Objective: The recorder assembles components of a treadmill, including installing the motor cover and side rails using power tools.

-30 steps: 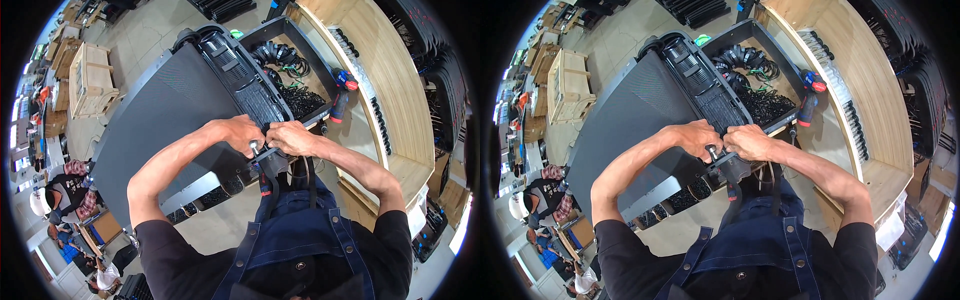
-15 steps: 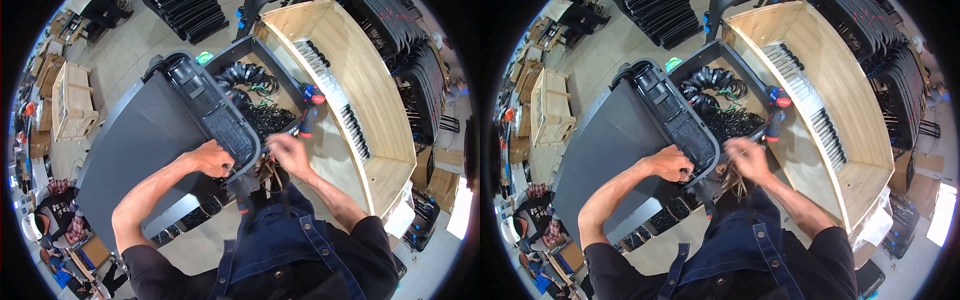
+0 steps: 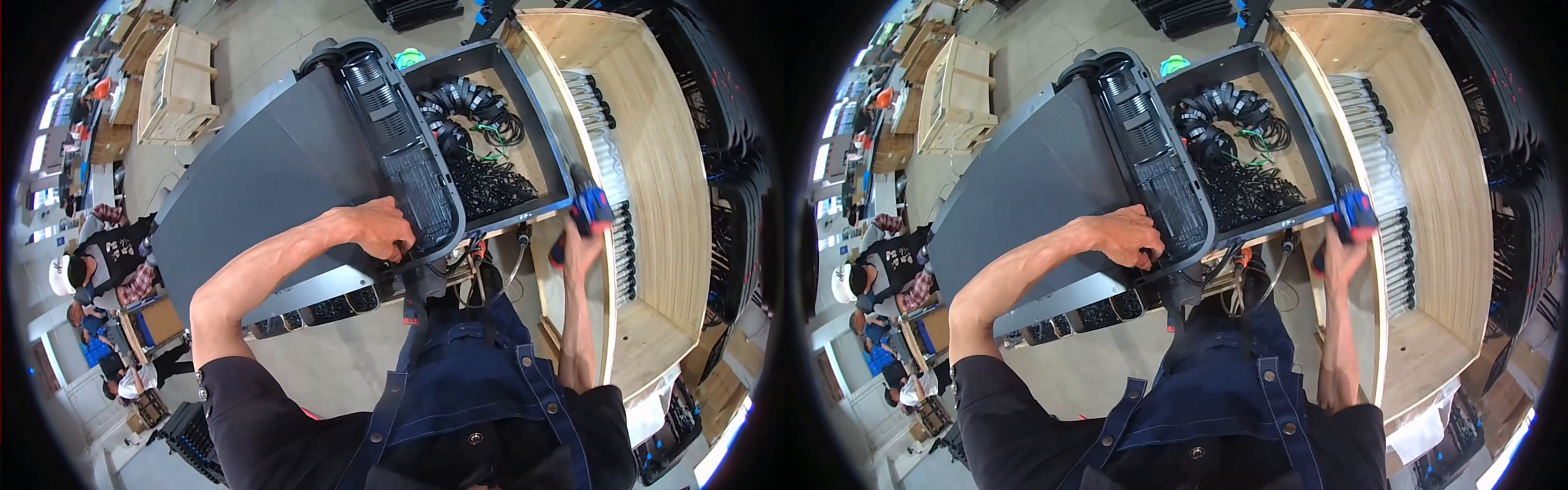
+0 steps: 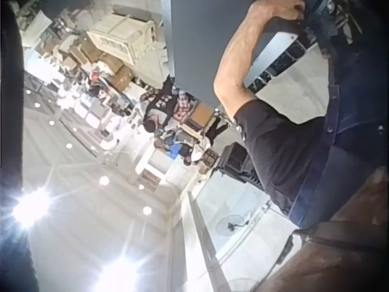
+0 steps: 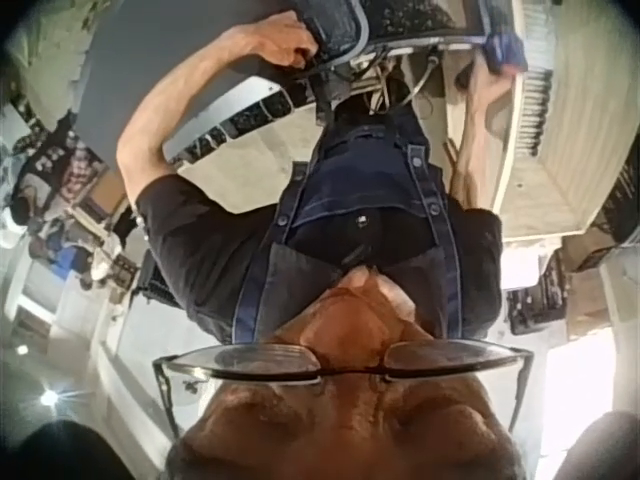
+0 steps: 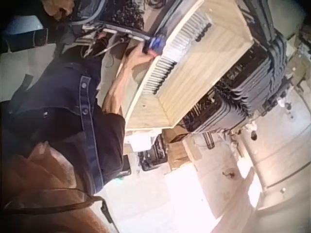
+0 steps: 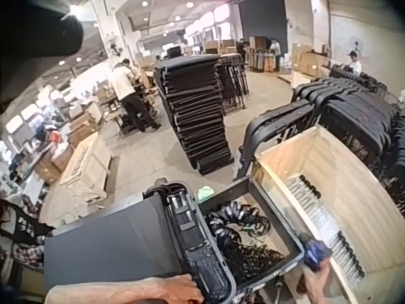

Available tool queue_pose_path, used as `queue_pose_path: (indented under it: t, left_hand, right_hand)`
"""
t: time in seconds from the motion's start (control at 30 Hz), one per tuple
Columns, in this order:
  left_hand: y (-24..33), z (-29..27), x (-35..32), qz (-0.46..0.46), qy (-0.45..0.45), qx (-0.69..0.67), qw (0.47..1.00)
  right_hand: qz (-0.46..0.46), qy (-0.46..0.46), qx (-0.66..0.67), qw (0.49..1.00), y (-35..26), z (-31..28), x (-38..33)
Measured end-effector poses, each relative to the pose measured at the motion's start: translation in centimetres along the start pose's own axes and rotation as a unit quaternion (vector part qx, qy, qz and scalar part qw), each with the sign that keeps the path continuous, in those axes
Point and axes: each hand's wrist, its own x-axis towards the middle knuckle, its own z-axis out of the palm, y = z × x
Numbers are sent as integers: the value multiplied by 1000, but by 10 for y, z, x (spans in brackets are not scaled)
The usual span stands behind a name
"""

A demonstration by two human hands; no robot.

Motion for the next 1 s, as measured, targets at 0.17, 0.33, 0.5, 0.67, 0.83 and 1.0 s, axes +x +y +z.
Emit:
queue_pose_path:
  t: [0.17, 0.33, 0.5, 0.67, 0.83, 1.0]
  left_hand:
    - [10, -2, -5, -21, 6, 13, 1000]
    - [12, -8, 2, -28, -12, 26, 999]
    - [17, -11, 2, -36, -31, 21, 999]
    - [19, -15, 5, -53, -76, 31, 995]
    - [11, -12, 4, -38, -62, 42, 996]
    - [13, -13, 6, -37, -82, 41, 995]
  right_hand:
    - [192, -262, 95, 941, -47, -66, -56]
    - [301, -404, 124, 855, -43, -57, -63]
    - [301, -457, 110, 829, -31, -49, -58]
    - [299, -505, 0, 810, -33, -45, -26]
    - [346, -541, -21, 766, -58, -12, 23]
    - [199, -548, -1, 812, -37, -18, 14]
